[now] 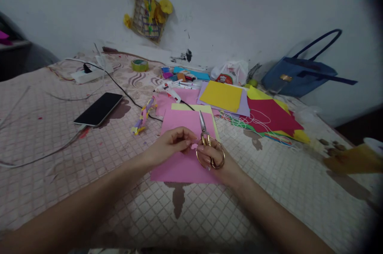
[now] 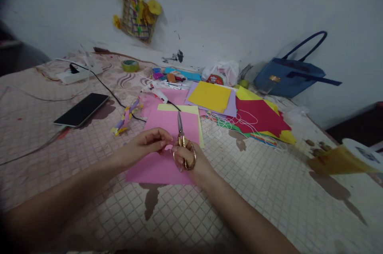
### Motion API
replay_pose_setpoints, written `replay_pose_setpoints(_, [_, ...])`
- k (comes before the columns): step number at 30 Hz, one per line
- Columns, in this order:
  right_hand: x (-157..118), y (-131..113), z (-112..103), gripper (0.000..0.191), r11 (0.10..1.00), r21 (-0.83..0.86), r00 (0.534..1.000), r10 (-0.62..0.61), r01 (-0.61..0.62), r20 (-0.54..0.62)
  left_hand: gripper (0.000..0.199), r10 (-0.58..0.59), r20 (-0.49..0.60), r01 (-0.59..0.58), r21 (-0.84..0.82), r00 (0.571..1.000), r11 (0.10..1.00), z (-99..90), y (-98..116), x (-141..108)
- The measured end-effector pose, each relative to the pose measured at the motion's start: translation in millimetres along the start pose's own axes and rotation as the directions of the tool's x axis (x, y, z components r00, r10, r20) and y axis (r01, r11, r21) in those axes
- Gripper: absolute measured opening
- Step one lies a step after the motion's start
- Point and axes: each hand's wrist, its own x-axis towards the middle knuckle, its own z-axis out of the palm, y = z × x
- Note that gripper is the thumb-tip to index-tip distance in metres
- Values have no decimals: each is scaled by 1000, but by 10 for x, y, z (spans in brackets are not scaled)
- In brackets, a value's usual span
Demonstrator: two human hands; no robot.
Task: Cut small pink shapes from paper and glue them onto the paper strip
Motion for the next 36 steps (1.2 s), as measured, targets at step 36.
replay_pose_setpoints(36, [-39, -60, 47, 20, 896, -438, 971, -161, 68, -179, 19, -132, -64, 134, 24, 989, 991, 72, -75, -2])
